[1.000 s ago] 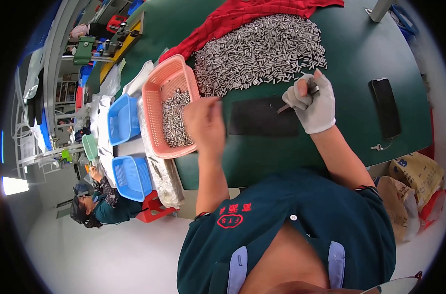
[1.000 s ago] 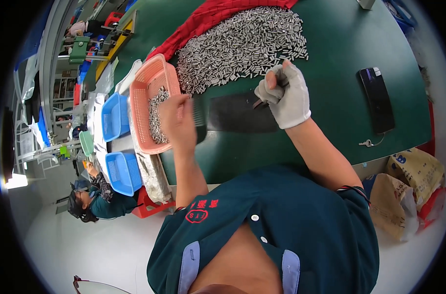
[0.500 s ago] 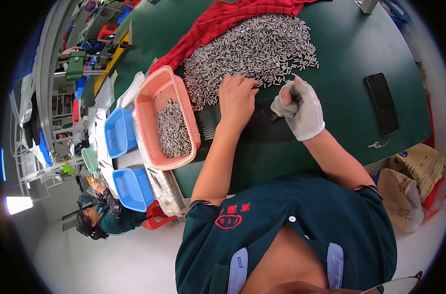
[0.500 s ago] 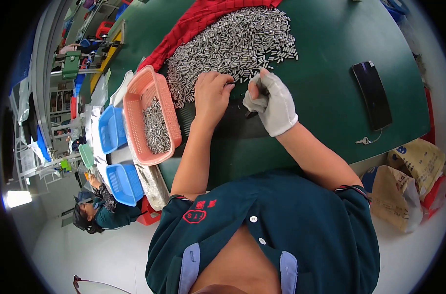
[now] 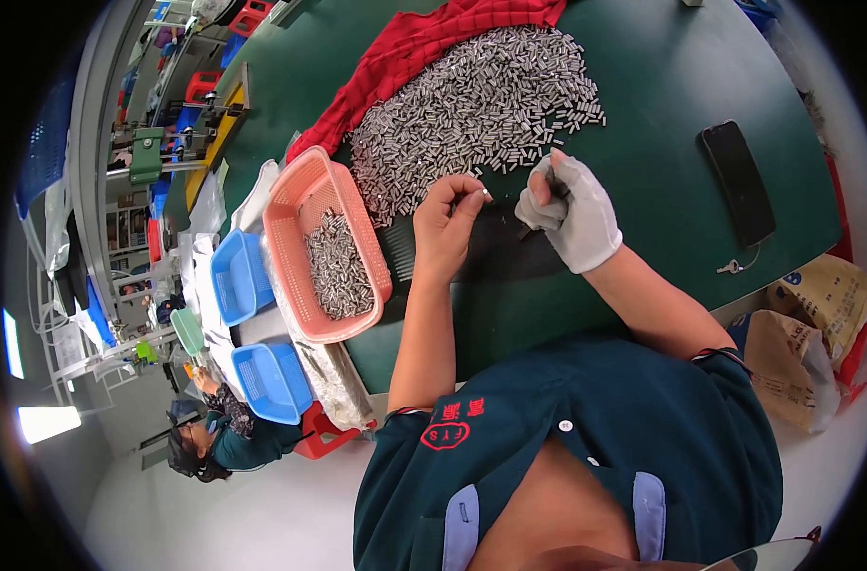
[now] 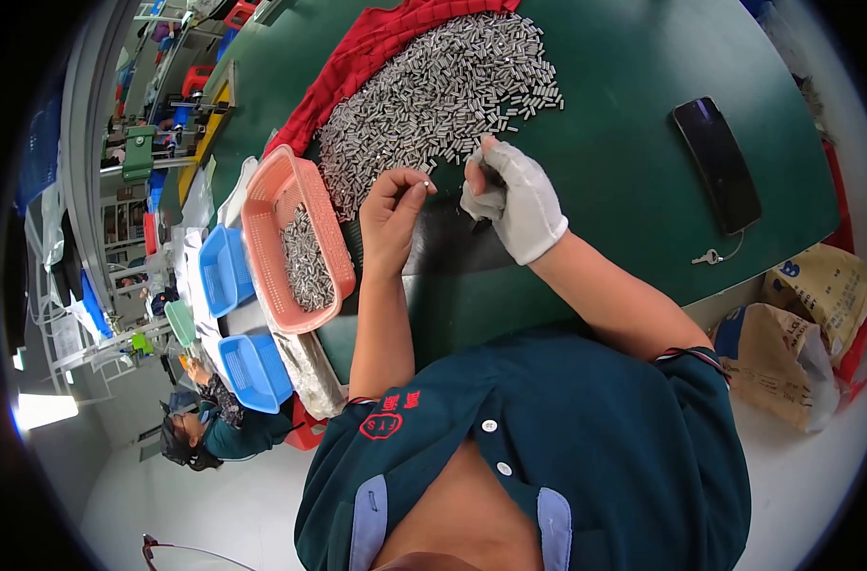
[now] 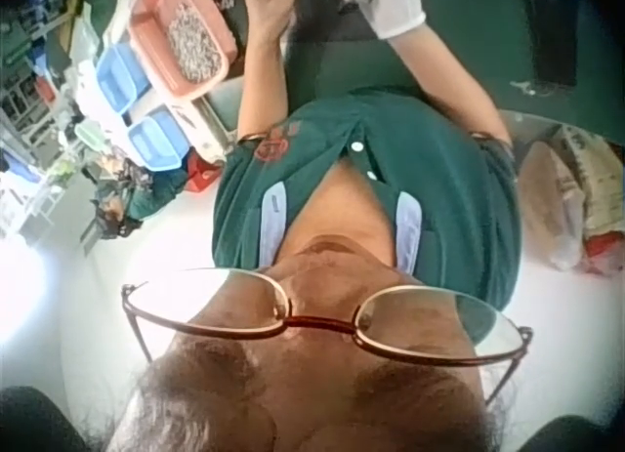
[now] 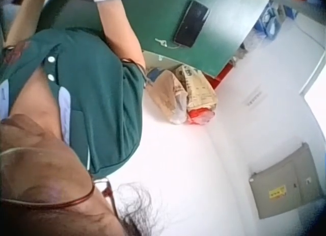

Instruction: The person picks up and inspects small metal pins one by one on a workbench.

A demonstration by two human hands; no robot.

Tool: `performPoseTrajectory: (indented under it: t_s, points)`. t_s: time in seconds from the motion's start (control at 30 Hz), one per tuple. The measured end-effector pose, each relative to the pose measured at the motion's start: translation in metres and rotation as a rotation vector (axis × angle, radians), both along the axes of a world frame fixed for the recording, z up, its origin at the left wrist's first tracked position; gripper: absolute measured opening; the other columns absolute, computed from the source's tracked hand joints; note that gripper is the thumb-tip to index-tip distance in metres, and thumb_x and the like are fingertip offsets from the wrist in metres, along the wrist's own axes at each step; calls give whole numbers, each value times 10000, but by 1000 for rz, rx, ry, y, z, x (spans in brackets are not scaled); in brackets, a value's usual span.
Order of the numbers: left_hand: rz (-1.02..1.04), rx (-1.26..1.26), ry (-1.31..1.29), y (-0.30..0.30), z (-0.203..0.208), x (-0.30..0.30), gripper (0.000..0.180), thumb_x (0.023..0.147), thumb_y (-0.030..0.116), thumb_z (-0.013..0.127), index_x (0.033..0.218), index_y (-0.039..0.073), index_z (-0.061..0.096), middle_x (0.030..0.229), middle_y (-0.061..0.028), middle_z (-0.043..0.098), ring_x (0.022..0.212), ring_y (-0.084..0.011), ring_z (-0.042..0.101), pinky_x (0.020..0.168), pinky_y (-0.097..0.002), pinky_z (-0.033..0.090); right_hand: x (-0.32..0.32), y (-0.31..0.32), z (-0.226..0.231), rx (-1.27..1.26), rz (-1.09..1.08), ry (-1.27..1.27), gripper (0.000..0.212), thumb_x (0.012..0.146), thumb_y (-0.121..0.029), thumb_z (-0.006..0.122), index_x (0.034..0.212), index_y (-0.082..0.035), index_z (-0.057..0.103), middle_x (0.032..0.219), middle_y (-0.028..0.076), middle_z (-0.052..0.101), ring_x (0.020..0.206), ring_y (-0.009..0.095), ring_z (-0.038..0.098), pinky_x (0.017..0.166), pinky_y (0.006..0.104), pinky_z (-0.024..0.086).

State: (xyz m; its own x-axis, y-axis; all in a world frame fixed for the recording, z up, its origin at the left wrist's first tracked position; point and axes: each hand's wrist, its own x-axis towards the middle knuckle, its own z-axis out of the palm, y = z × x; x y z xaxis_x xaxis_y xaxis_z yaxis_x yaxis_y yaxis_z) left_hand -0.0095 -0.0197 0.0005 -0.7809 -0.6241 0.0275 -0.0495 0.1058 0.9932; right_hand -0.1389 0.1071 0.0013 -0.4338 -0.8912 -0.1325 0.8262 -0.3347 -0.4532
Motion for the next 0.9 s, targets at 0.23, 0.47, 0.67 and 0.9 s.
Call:
performPoseTrajectory:
  t_s: [0.23,0.47,0.67,0.9]
  points:
    - [-8,108,83,9,6,9,77,893,-9,581,970,-8,589,917,-52,615,860,-114,569,807,-238,446,3,0,0,40,18,40,404,982,-312,414,667,-63,460,528,-6,323,474,111,279,511,270,251]
    - [-4,80,116,15,6,17,99,887,-16,596,986,-18,595,921,-51,618,856,-116,579,802,-236,456,5,0,1,43,22,81,400,978,-315,418,676,-58,465,531,-2,334,481,116,291,517,270,260]
    - [50,-262,-85,17,9,26,80,810,-18,642,885,-1,620,879,-48,626,799,-158,581,734,-268,460,4,1,-2,27,35,72,393,977,-310,426,678,-58,466,537,-4,338,481,114,288,518,270,267]
    - [-279,-1019,-333,33,23,27,140,673,-20,653,802,29,626,805,-84,611,787,-286,558,722,-374,453,3,1,0,17,18,29,370,977,-289,431,687,-62,466,553,-4,343,486,105,278,518,266,259]
